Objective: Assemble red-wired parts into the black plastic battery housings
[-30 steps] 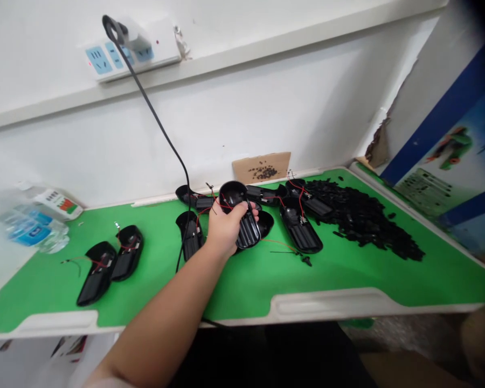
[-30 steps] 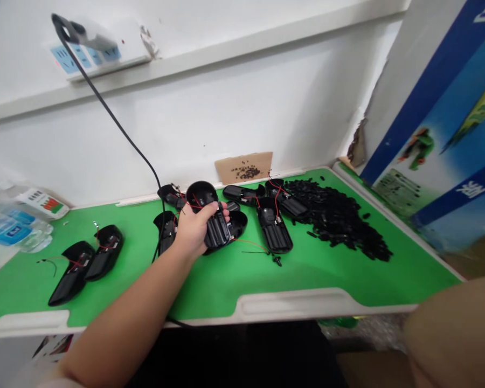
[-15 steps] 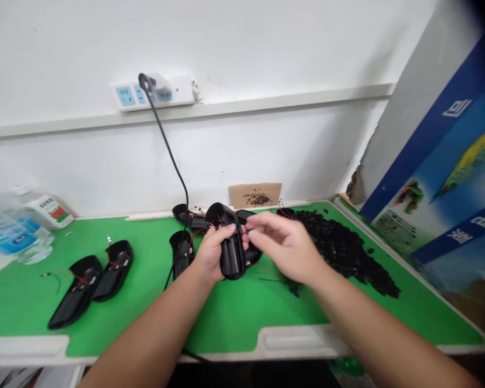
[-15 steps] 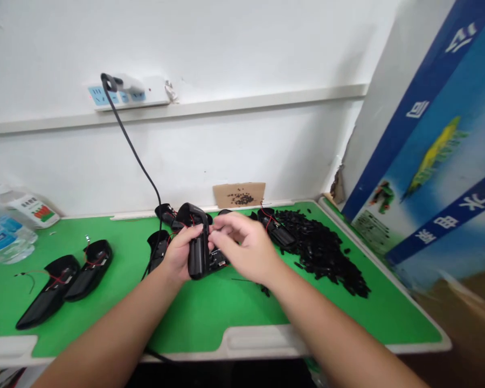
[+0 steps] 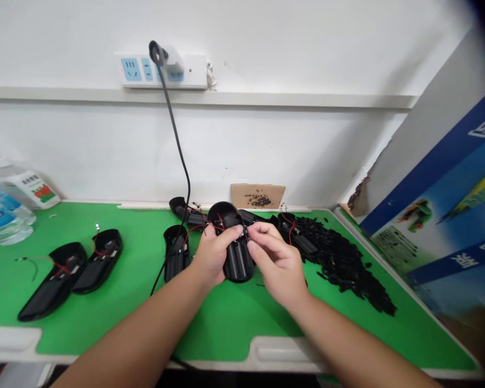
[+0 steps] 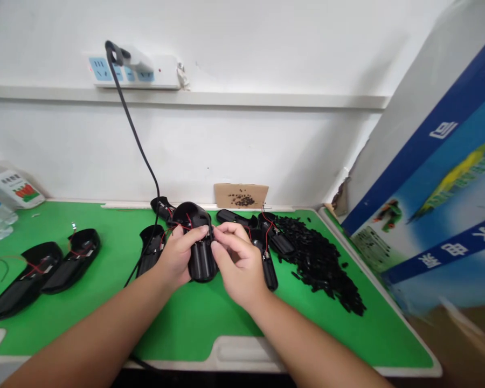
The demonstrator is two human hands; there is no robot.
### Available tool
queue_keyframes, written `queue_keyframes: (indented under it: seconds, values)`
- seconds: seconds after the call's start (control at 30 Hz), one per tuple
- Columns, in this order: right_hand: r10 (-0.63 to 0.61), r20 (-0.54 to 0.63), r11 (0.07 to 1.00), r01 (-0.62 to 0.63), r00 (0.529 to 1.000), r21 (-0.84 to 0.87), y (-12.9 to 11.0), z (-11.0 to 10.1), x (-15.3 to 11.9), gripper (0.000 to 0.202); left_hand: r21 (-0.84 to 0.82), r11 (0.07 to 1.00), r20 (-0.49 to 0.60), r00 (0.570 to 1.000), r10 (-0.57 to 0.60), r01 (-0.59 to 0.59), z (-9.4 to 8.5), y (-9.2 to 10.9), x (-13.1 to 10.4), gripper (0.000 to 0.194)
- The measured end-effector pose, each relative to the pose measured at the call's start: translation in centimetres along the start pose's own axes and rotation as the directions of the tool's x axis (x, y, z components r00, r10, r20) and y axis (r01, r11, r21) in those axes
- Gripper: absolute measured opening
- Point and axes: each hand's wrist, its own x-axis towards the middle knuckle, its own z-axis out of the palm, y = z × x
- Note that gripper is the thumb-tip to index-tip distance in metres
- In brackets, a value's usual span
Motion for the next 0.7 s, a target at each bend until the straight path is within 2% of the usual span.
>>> queue_keyframes:
  seconds: [0.17, 0.27, 0.4, 0.47, 0.57, 0.63, 0.7]
  values:
    - [0.139, -0.059, 0.985, -0.132, 0.988, 0.115, 0.9, 0.0, 0.0, 0.019, 0.058, 0.998, -0.028, 0.999, 0.039, -0.037, 0.0, -0.4, 0.0, 0.033]
    - [0.216, -0.113, 0.971, -0.201, 0.97, 0.133, 1.2, 0.2, -0.2, 0.013, 0.091, 0.994, -0.006, 0.999, 0.054, -0.054, -0.1, -0.7, 0.1, 0.031]
    - [0.306, -0.123, 0.949, -0.292, 0.944, 0.123, 1.2, 0.4, -0.7, 0.019, 0.131, 0.989, -0.011, 0.997, 0.076, -0.074, 0.1, -0.9, 0.3, 0.028]
    - [0.261, -0.114, 0.965, -0.257, 0.959, 0.053, 1.0, 0.4, -0.8, 0.019, 0.155, 0.984, -0.038, 0.994, 0.098, -0.091, 0.2, -0.8, 0.2, 0.028]
    - [0.075, -0.059, 0.986, -0.083, 0.995, -0.146, 0.9, 0.1, -0.8, 0.013, 0.158, 0.982, -0.055, 0.992, 0.113, -0.104, 0.5, -0.7, 0.0, 0.03]
    - [-0.011, -0.003, 0.967, 0.01, 1.0, -0.254, 0.9, -0.3, -0.7, 0.012, 0.157, 0.984, -0.06, 0.993, 0.097, -0.087, 0.6, -0.6, 0.0, 0.032]
    - [-0.043, 0.048, 0.944, 0.056, 0.998, -0.326, 0.9, -0.6, -0.6, 0.012, 0.162, 0.985, -0.066, 0.995, 0.074, -0.063, 0.5, -0.6, 0.1, 0.034]
